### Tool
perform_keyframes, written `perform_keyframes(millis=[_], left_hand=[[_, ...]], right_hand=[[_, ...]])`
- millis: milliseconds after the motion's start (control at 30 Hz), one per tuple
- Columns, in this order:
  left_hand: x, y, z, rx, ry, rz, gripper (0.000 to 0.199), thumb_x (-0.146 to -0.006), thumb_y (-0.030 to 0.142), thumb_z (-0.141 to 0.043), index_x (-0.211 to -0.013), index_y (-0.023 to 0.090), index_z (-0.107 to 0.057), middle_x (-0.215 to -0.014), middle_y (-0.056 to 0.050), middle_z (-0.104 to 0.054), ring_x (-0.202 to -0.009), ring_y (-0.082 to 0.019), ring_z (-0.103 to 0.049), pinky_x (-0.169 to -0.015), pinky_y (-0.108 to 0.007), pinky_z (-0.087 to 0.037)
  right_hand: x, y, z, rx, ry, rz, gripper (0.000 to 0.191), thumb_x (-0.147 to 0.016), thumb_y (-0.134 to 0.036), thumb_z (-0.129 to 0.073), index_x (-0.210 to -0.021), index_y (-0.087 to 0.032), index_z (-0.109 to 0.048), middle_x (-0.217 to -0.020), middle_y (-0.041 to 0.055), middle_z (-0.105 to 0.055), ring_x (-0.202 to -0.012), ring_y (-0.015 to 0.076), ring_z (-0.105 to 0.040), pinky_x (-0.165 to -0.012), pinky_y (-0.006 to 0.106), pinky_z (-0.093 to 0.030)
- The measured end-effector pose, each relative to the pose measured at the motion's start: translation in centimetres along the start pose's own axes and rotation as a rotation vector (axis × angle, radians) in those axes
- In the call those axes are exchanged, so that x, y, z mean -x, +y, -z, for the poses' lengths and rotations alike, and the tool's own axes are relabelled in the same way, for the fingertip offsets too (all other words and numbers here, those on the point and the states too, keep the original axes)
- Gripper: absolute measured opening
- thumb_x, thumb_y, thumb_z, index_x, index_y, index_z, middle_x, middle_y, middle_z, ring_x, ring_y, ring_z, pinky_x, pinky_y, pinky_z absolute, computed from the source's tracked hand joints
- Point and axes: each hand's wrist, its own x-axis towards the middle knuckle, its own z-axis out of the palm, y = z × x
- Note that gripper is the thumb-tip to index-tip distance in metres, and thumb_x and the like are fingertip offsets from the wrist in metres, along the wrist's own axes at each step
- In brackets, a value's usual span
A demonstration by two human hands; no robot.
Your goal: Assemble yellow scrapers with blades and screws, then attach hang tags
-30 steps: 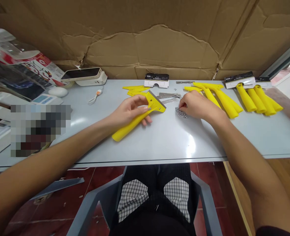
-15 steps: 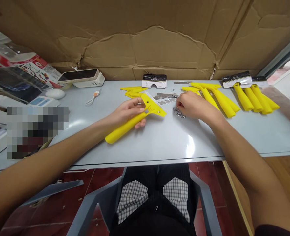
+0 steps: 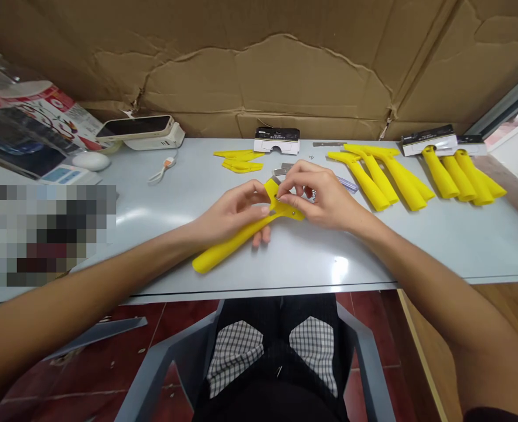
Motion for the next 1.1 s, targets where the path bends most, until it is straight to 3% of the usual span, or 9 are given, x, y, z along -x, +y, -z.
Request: perform_keyframes(millis=[267, 533, 767, 900, 1100], left_hand=[[-0.1, -0.4, 0.2, -0.014, -0.026, -0.028, 0.037, -0.105, 0.039, -0.082, -0.116, 0.023, -0.050, -0.088, 0.003, -0.071, -0.063, -0.017, -0.081, -0.051, -0.025, -0.064], [-0.2, -0.8, 0.0, -0.047, -0.011, -0.059, 0.032, -0.106, 0.037, -0.078, -0.117, 0.021, -0.053, -0.127, -0.009, -0.074, -0.065, -0.014, -0.081, -0.049, -0.025, -0.065], [0.0, -0.4, -0.2, -0.054, 0.013, -0.053, 0.042, -0.103, 0.048, -0.084, -0.115, 0.021, -0.054, -0.126, -0.012, -0.076, -0.063, -0.014, -0.081, -0.048, -0.025, -0.063], [0.0, -0.4, -0.2, -0.058, 0.009, -0.064, 0.045, -0.102, 0.051, -0.084, -0.115, 0.021, -0.054, -0.130, -0.013, -0.075, -0.063, -0.013, -0.081, -0.047, -0.024, -0.063], [0.0, -0.4, -0.2, -0.067, 0.007, -0.062, 0.046, -0.101, 0.052, -0.085, -0.115, 0.021, -0.054, -0.116, -0.008, -0.074, -0.062, -0.014, -0.080, -0.047, -0.024, -0.062]], right_hand=[[0.1, 0.2, -0.4, 0.017, 0.063, 0.046, 0.012, -0.106, -0.036, -0.074, -0.101, -0.032, -0.085, -0.107, 0.0062, -0.073, -0.082, 0.0230, -0.065, -0.079, 0.049, -0.060], [0.2, -0.8, -0.5, 0.030, 0.040, -0.049, 0.018, -0.107, -0.043, -0.074, -0.099, -0.031, -0.084, -0.110, 0.0080, -0.074, -0.089, 0.0263, -0.067, -0.083, 0.051, -0.062], [0.0, -2.1, -0.3, 0.073, -0.002, -0.158, 0.015, -0.104, -0.039, -0.074, -0.098, -0.030, -0.084, -0.118, 0.0093, -0.075, -0.097, 0.0294, -0.069, -0.088, 0.051, -0.061], [0.0, -2.2, -0.2, 0.092, -0.002, -0.130, 0.017, -0.106, -0.038, -0.072, -0.097, -0.030, -0.084, -0.117, 0.0095, -0.075, -0.098, 0.0291, -0.069, -0.089, 0.051, -0.060], [0.1, -1.9, -0.5, 0.135, -0.005, -0.149, 0.020, -0.108, -0.044, -0.071, -0.097, -0.030, -0.081, -0.118, 0.0097, -0.075, -0.099, 0.0294, -0.071, -0.089, 0.050, -0.060]])
